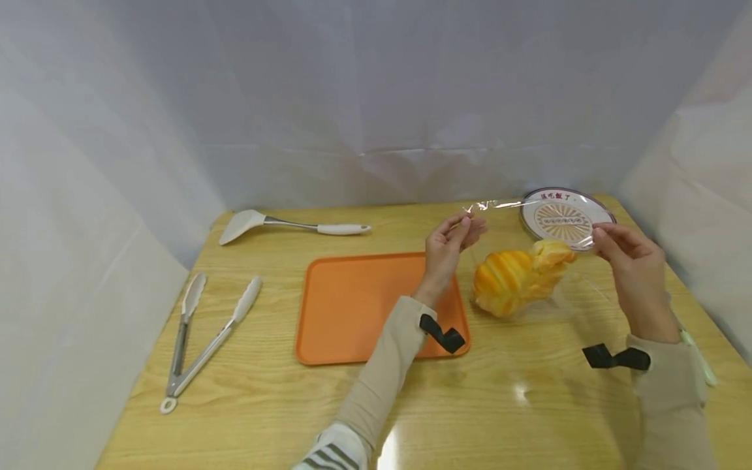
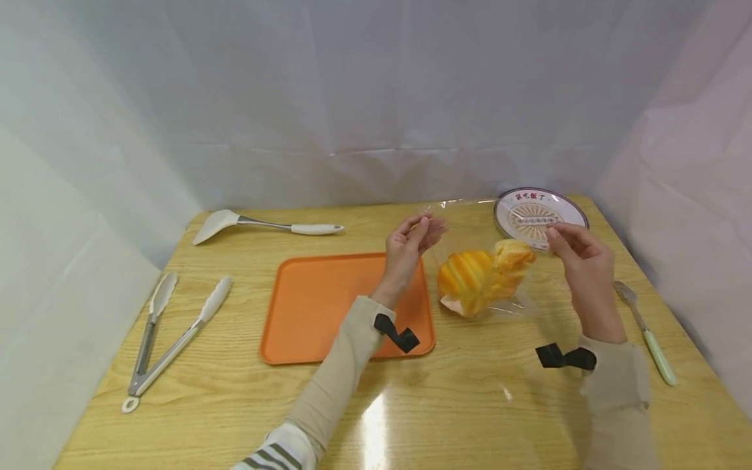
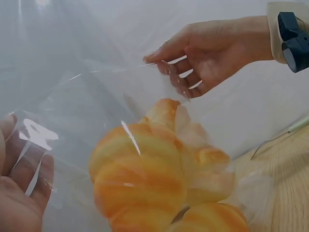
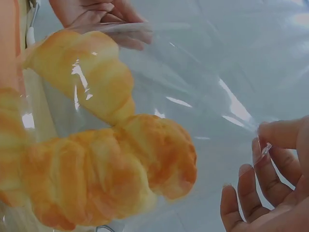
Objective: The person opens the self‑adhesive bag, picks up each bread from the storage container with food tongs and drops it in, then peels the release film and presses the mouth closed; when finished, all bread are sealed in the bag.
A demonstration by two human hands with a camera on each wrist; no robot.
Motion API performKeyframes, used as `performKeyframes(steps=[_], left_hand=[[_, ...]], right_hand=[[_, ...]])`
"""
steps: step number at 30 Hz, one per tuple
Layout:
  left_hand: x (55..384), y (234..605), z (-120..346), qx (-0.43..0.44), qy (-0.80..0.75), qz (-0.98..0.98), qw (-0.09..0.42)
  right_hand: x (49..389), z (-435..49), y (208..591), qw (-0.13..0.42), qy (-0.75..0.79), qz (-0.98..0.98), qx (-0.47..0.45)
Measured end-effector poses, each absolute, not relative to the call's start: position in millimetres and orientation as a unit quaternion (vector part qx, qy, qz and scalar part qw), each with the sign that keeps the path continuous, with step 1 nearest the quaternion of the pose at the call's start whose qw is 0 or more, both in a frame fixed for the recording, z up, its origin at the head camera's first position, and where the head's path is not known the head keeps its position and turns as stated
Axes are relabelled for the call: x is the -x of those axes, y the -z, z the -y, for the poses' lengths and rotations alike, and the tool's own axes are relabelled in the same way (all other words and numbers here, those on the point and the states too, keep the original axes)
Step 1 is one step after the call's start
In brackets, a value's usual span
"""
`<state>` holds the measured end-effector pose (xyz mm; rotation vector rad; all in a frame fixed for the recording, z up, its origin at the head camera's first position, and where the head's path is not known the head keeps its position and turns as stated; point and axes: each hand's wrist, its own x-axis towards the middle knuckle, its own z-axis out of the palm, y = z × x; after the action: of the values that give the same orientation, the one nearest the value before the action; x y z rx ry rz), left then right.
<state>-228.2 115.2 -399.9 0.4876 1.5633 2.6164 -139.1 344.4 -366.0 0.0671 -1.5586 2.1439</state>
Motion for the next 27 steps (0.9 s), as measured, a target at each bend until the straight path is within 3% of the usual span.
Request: performKeyframes(steps=[8,20,27], left_hand=[[231,403,-108,-0.207,-0.835,-0.503,0.078],[243,404,-100,-0.259,-0.816,-0.506,0.107],[248,403,-94,-0.259,-0.827,-0.471,0.162]], right_hand=[[141,-352,367,0.217,-0.825,0.519,-0.058],[135,-373,373,0.184,-0.84,0.496,-0.121],[141,-397,383,0.054,-0.826,0.485,-0.283]])
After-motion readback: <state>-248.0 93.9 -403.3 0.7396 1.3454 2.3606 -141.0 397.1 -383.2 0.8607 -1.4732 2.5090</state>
